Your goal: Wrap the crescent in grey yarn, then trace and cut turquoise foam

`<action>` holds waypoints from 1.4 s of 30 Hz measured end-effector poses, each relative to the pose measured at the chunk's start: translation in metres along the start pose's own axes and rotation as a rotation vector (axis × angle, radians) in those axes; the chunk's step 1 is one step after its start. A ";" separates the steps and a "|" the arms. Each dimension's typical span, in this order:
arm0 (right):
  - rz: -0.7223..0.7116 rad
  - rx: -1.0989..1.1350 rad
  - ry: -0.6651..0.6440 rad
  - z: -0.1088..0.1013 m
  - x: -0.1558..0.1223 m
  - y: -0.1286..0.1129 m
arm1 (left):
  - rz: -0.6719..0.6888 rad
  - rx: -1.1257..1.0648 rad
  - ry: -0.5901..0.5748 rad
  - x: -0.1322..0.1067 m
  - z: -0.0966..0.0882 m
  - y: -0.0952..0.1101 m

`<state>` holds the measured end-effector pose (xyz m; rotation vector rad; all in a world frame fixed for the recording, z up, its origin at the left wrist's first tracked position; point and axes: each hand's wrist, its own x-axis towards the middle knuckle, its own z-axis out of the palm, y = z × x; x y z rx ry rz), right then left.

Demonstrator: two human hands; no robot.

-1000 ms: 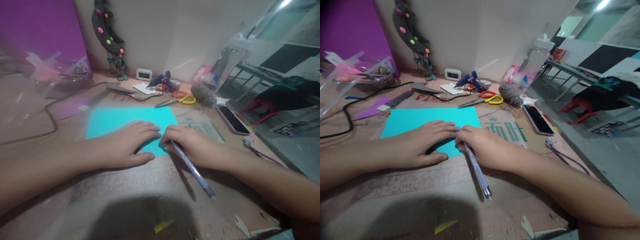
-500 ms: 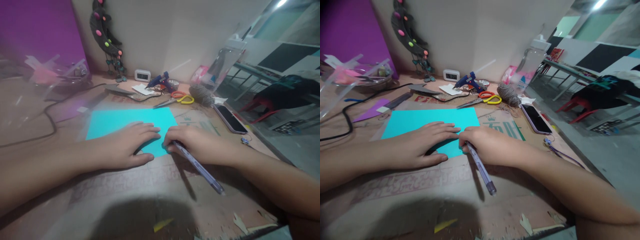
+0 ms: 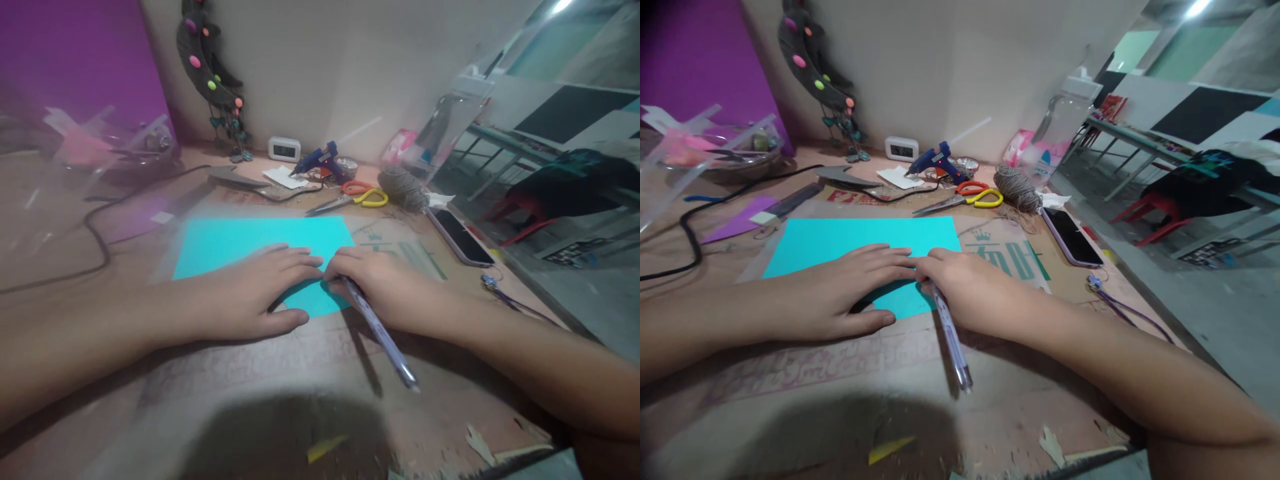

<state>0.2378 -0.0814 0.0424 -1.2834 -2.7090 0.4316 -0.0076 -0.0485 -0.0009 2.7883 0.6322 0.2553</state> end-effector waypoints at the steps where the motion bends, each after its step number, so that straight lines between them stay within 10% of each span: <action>1: 0.004 -0.012 0.027 0.001 0.001 0.000 | -0.004 -0.003 0.006 0.000 0.000 0.000; 19: -0.005 0.144 -0.075 -0.006 0.000 0.006 | -0.065 -0.027 -0.019 0.001 -0.004 0.001; 26: -0.078 0.140 0.113 0.008 0.004 0.012 | -0.078 -0.027 -0.016 0.002 -0.005 0.003; 32: -0.004 0.166 -0.036 0.001 0.001 0.014 | -0.083 -0.028 -0.046 0.002 -0.004 0.002; 38: -0.046 0.138 0.155 0.010 0.007 0.013 | -0.073 -0.026 -0.023 0.003 -0.004 0.002; 42: 0.005 0.135 0.006 0.000 0.004 0.013 | -0.083 -0.013 -0.031 0.002 -0.005 0.002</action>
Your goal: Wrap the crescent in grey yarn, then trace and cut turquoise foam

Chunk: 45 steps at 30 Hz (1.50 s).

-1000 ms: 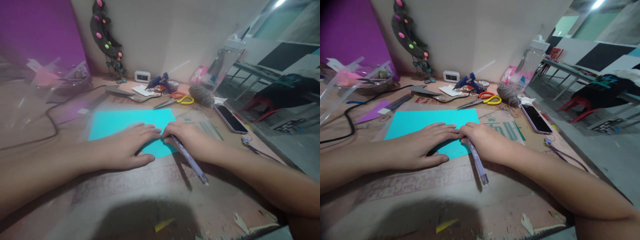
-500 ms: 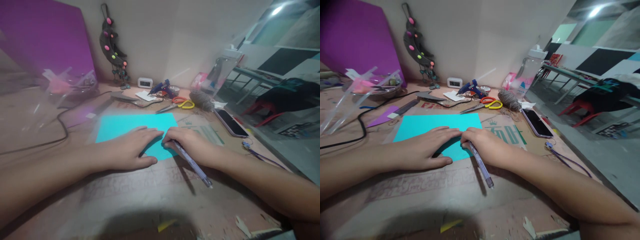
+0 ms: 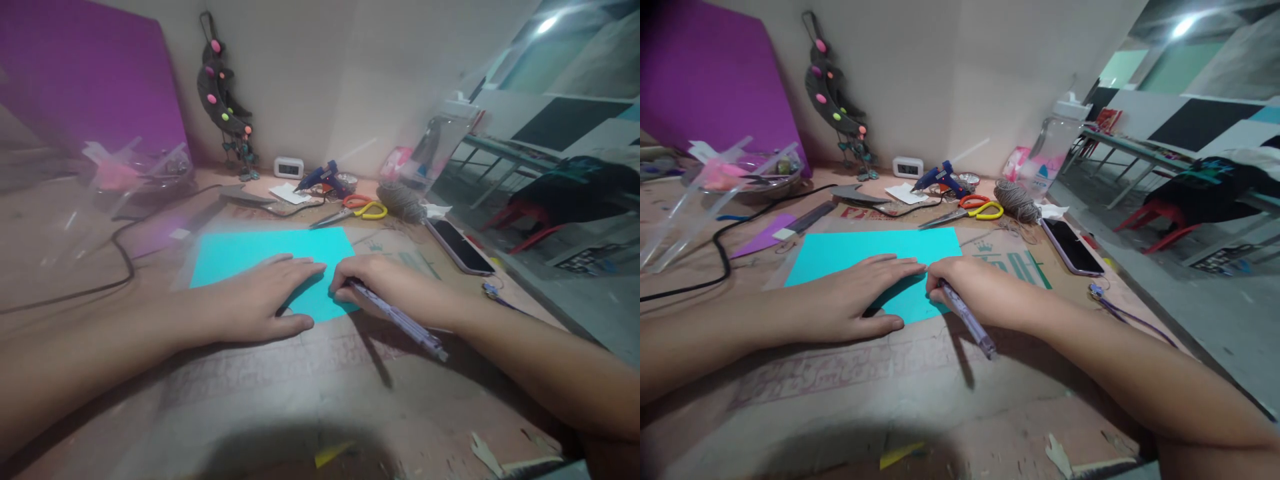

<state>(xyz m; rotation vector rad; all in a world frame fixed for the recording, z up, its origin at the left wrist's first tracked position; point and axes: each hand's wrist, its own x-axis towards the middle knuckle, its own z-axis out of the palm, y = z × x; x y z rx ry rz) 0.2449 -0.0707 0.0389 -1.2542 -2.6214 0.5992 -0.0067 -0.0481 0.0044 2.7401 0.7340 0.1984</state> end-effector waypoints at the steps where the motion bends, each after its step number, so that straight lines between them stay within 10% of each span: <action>1: 0.007 0.011 -0.033 -0.002 -0.001 0.001 | 0.001 0.001 -0.002 0.000 0.000 0.000; 8: -0.036 -0.002 0.148 0.009 0.001 0.004 | 0.008 -0.003 -0.004 0.001 0.000 0.000; 14: -0.016 -0.008 -0.046 -0.002 -0.007 -0.006 | 0.002 -0.008 -0.001 0.000 0.000 0.001; 20: -0.038 0.025 0.143 0.011 0.000 0.008 | 0.018 0.018 0.013 0.001 0.002 -0.002; 26: 0.004 0.057 -0.053 -0.001 -0.003 0.004 | -0.004 0.032 -0.013 0.000 0.002 -0.003; 33: -0.025 0.045 0.190 0.016 0.004 0.005 | 0.023 0.020 0.019 0.001 0.002 -0.002; 39: 0.099 0.126 0.048 0.011 0.006 0.004 | -0.003 0.010 -0.019 0.001 0.001 -0.003; 45: -0.118 0.050 0.204 0.022 0.007 0.006 | 0.046 0.011 0.034 0.002 0.005 -0.007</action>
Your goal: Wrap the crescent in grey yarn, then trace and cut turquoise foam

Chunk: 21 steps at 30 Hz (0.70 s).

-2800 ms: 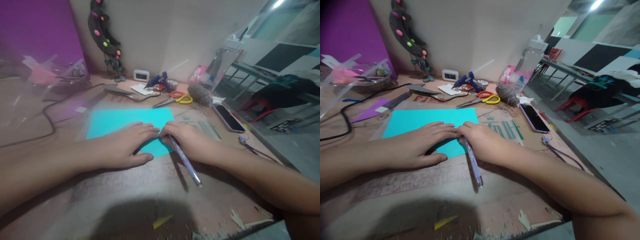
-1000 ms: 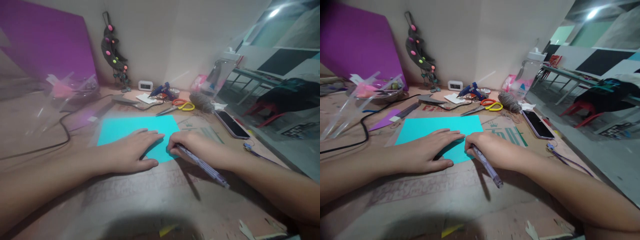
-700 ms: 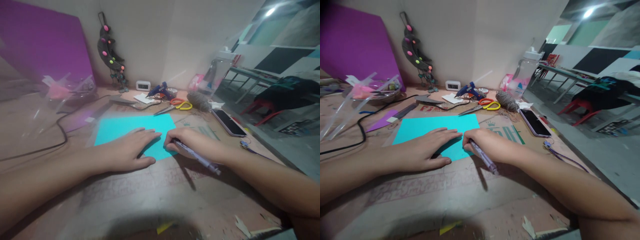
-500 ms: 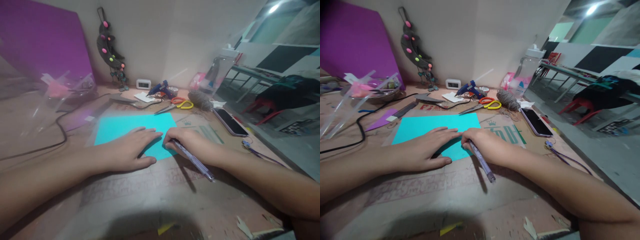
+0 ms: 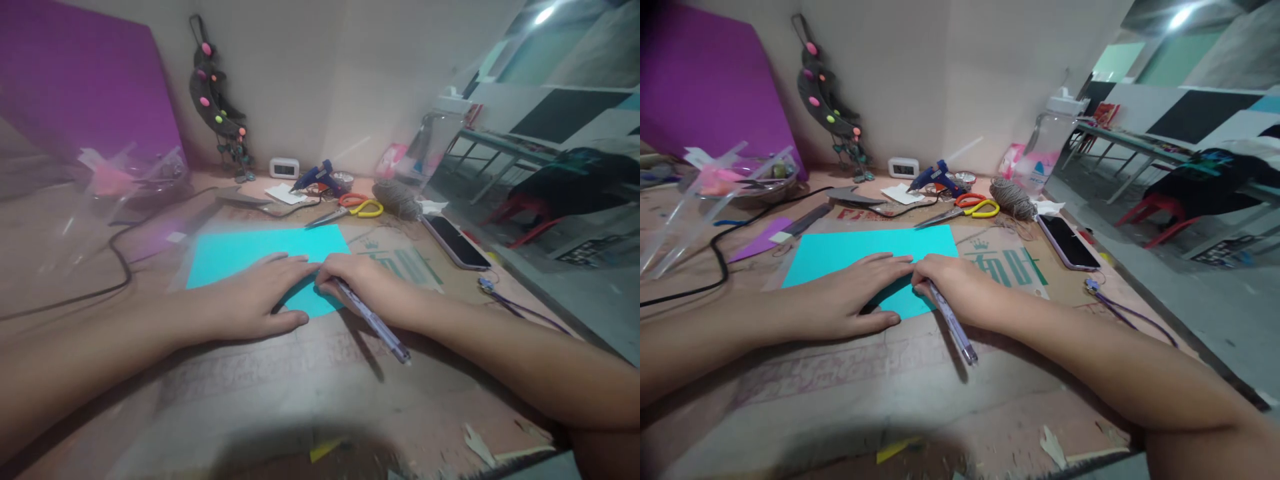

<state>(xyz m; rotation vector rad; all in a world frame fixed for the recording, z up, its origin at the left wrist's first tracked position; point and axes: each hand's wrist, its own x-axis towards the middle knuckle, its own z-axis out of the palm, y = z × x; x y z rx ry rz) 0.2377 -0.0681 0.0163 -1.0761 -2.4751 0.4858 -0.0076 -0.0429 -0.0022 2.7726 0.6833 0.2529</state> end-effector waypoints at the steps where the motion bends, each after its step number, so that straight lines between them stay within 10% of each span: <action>1: 0.003 -0.005 -0.002 -0.001 0.001 0.000 | 0.000 0.000 0.001 0.000 0.000 0.000; 7: 0.203 0.034 -0.151 -0.012 0.003 -0.003 | -0.024 0.016 -0.036 -0.002 -0.002 -0.001; 13: 0.091 0.006 0.005 -0.006 0.001 0.002 | -0.033 0.022 -0.035 -0.001 -0.001 -0.001; 21: 0.146 0.000 -0.179 -0.021 0.000 -0.003 | -0.055 0.033 -0.056 0.000 -0.003 0.001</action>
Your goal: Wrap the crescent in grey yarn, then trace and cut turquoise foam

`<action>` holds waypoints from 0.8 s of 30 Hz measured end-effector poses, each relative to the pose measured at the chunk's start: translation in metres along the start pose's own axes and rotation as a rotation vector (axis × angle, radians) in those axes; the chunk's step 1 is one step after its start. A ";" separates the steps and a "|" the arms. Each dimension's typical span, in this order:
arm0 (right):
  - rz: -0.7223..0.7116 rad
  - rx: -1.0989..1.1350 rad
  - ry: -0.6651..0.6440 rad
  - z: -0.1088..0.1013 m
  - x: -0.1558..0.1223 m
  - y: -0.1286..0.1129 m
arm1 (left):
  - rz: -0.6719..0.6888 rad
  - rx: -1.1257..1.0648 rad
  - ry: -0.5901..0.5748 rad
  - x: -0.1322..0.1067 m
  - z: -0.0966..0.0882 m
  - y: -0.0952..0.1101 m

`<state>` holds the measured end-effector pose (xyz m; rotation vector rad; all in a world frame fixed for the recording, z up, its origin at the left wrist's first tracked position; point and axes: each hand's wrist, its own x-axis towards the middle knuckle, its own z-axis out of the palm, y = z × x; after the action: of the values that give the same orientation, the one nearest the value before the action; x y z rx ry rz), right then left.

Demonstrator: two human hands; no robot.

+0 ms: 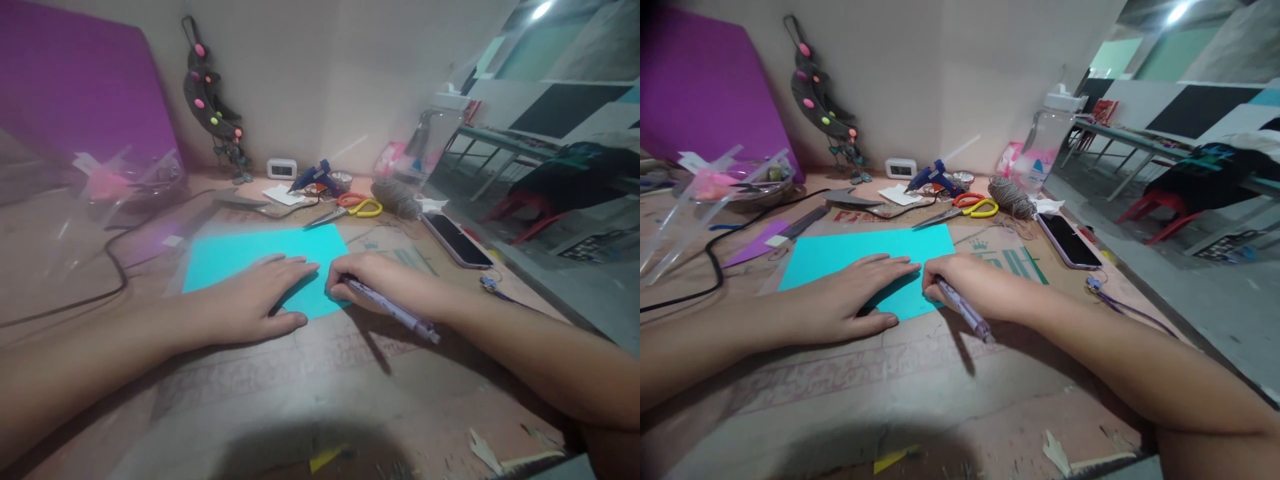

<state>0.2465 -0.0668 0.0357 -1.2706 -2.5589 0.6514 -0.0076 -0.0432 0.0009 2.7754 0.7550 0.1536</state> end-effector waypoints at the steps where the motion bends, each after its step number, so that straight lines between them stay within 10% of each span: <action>1: -0.026 -0.006 0.044 0.003 0.000 0.000 | 0.003 0.000 0.006 0.000 0.001 0.000; 6: -0.093 -0.015 0.242 0.015 0.007 0.015 | 0.010 -0.001 0.029 -0.001 0.003 -0.003; 13: 0.212 -0.037 0.450 -0.020 0.014 0.043 | -0.023 -0.001 0.037 -0.004 0.000 -0.014; 17: 0.064 0.271 0.555 -0.015 0.006 0.035 | -0.108 -0.145 0.147 -0.003 0.000 -0.022; 24: -0.043 1.139 -0.161 0.016 -0.003 0.009 | -0.318 -0.166 0.351 0.004 0.002 -0.033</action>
<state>0.2485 -0.0689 0.0174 -0.7329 -1.6973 1.8524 -0.0197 -0.0140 -0.0100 2.4598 1.1955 0.6199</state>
